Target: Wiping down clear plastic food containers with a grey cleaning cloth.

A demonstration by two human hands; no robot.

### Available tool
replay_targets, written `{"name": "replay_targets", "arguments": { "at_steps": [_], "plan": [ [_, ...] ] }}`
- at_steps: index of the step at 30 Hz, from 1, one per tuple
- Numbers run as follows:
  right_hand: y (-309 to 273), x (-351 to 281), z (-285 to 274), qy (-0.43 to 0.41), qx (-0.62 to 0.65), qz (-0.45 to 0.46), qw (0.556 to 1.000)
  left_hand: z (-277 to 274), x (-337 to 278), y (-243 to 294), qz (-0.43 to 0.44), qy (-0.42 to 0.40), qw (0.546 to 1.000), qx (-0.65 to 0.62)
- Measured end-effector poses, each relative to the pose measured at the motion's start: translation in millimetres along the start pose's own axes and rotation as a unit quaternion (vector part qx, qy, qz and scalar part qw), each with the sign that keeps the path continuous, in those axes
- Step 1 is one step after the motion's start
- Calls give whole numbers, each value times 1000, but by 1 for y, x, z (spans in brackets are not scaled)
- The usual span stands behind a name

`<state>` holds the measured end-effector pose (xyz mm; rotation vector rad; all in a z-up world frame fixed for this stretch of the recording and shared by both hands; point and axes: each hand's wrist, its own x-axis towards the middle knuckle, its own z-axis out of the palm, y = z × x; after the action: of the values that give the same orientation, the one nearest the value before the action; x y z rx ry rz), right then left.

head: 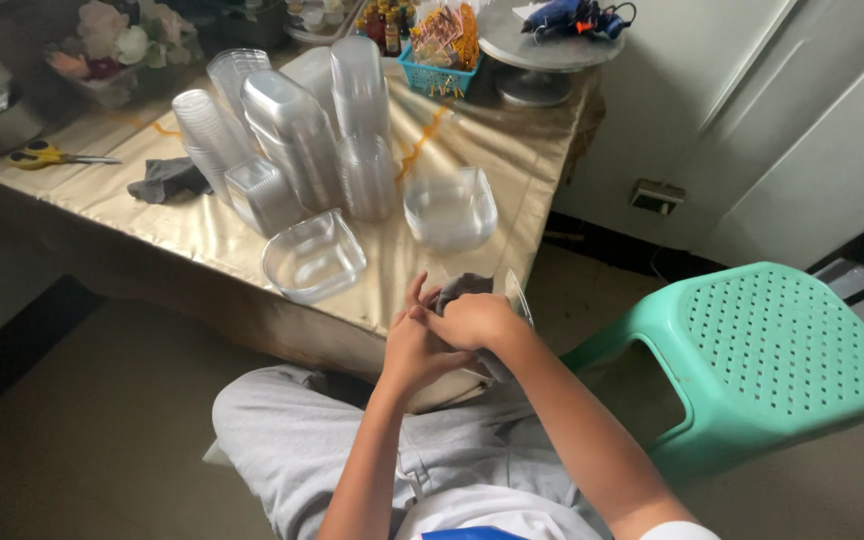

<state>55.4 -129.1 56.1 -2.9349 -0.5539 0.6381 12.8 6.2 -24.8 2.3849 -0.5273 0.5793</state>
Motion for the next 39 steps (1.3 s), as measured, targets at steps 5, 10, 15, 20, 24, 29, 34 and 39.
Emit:
{"name": "replay_targets", "arguments": {
  "at_steps": [5,10,15,20,24,29,34,39],
  "plan": [
    [14,1,5,18,-18,28,999,-15,4,17,-78,-1,985,-151],
    [14,-10,5,10,-44,85,995,-19,6,23,-103,-19,985,-139],
    [14,-8,4,34,-91,95,991,-18,5,23,-85,3,984,-155],
    [27,-16,-8,-3,-31,63,998,-18,5,23,-87,3,986,-141],
    [29,-21,-3,-42,16,-9,999,-7,3,14,-83,-1,986,-142],
    [24,8,12,-35,100,-94,990,-19,4,19,-80,-30,987,-136],
    [27,26,19,-49,128,-128,982,-22,8,25,-76,-18,992,-97],
    [-3,10,-7,17,42,-45,998,-17,6,16,0,0,999,-47]
  ]
}}
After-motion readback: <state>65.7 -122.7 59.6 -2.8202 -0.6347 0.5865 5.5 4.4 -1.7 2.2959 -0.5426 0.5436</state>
